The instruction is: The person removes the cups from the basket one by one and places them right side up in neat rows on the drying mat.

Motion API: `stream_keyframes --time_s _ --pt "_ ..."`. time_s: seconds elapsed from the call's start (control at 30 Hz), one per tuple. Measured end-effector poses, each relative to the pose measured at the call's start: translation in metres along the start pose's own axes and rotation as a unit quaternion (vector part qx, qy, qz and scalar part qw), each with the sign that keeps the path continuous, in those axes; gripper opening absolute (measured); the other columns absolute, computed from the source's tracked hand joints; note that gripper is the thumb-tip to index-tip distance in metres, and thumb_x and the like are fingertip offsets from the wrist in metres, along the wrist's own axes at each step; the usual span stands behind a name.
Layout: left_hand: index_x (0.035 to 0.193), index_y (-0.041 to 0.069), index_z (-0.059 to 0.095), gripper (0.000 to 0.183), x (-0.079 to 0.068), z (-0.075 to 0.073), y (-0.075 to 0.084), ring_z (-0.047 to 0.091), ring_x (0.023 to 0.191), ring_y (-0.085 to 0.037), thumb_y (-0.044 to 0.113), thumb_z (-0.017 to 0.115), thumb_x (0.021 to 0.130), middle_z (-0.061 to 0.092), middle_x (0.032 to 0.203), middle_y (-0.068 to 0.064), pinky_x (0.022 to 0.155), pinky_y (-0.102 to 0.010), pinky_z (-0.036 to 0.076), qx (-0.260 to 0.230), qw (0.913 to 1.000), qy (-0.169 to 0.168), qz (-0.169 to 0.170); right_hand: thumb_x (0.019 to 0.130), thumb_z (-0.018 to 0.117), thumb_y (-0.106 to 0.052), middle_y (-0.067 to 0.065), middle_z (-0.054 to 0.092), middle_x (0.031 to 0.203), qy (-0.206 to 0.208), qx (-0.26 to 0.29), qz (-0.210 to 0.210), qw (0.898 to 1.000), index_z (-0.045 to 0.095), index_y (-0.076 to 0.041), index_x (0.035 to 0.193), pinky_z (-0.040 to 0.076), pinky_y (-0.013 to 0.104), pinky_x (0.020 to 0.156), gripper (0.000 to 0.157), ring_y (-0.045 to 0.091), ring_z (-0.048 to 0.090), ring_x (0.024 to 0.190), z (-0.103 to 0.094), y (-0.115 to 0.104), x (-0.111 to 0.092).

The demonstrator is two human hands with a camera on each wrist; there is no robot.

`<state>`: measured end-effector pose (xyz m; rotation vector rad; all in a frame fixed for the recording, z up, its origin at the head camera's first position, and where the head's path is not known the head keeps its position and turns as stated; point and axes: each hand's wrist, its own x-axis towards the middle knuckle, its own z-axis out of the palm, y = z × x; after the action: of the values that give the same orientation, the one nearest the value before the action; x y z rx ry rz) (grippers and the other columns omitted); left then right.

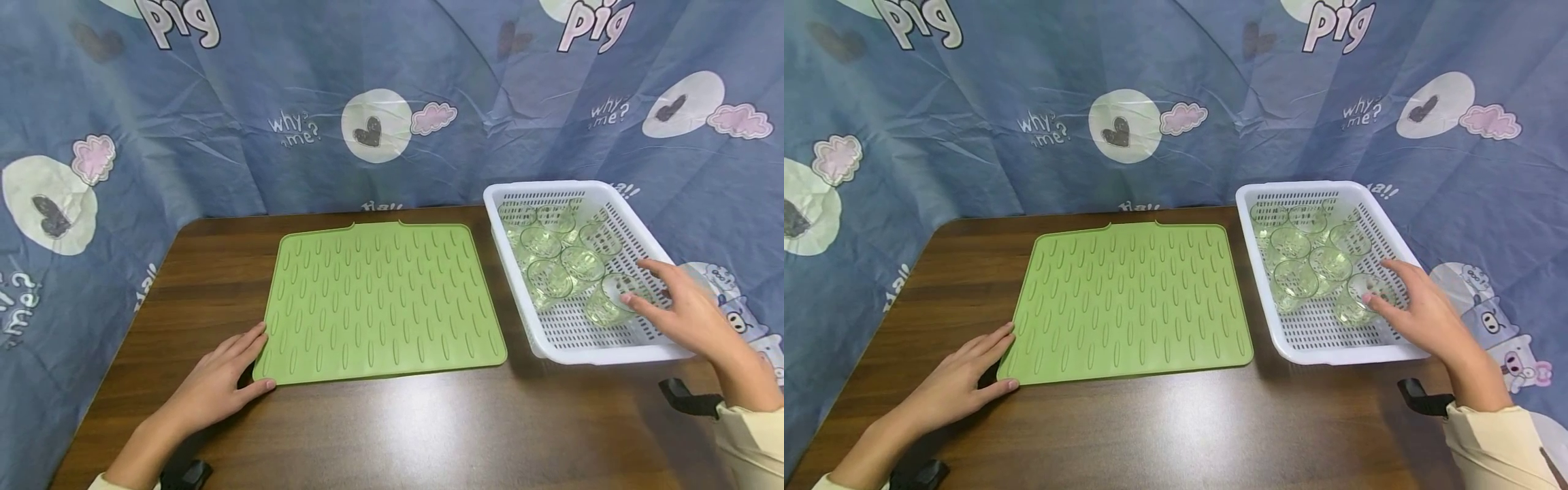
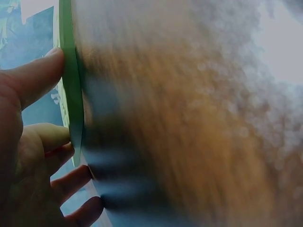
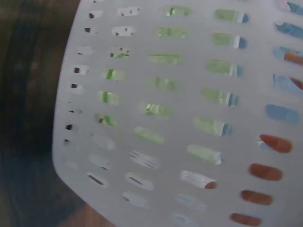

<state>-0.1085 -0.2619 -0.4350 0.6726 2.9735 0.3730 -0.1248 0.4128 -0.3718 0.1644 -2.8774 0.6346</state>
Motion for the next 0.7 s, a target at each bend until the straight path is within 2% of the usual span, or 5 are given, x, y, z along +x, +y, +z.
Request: stream_keyframes --time_s 0.2,0.37,0.47,0.57,0.7 --pt "0.149 0.001 0.043 0.08 -0.002 0.0 0.001 0.044 0.135 -0.046 0.05 0.067 0.091 0.037 0.159 -0.014 0.099 -0.067 0.04 -0.005 1.0 0.007 -0.004 0.09 0.072 -0.026 0.041 0.043 0.139 -0.051 0.018 0.032 0.998 0.034 0.007 0.148 0.049 0.035 0.081 0.077 0.061 0.051 0.11 0.002 0.006 0.004" --pt "0.149 0.002 0.043 0.08 0.001 0.004 0.0 0.043 0.136 -0.042 0.051 0.066 0.091 0.036 0.16 -0.014 0.1 -0.065 0.04 -0.009 1.0 0.004 0.0 0.089 0.073 -0.019 0.045 0.031 0.146 -0.099 0.083 0.042 0.991 0.015 0.006 0.156 0.035 -0.001 0.093 0.092 0.065 0.036 0.126 0.002 0.015 -0.003" --pt "0.15 0.002 0.042 0.08 0.001 0.005 0.0 0.043 0.137 -0.041 0.051 0.066 0.091 0.036 0.16 -0.014 0.1 -0.065 0.04 -0.011 0.9999 0.003 -0.002 0.087 0.075 -0.012 0.045 0.03 0.147 -0.116 0.117 0.028 0.986 0.008 0.003 0.157 0.024 -0.009 0.086 0.098 0.021 0.037 0.146 0.005 0.02 -0.002" --pt "0.15 0.002 0.043 0.081 -0.001 0.004 -0.001 0.043 0.136 -0.042 0.051 0.067 0.09 0.036 0.159 -0.014 0.1 -0.065 0.04 -0.011 0.9999 0.005 -0.006 0.083 0.077 -0.008 0.046 0.033 0.144 -0.132 0.125 0.014 0.983 0.012 0.006 0.156 0.031 -0.005 0.085 0.099 -0.022 0.037 0.12 0.007 0.022 0.003" --pt "0.149 0.001 0.043 0.08 -0.002 0.003 -0.002 0.043 0.137 -0.041 0.05 0.068 0.09 0.037 0.159 -0.015 0.101 -0.064 0.04 -0.009 0.9999 0.007 -0.009 0.081 0.079 -0.008 0.044 0.035 0.143 -0.155 0.118 0.006 0.981 0.021 0.011 0.151 0.036 -0.003 0.079 0.094 -0.018 0.044 0.107 0.008 0.022 0.011"
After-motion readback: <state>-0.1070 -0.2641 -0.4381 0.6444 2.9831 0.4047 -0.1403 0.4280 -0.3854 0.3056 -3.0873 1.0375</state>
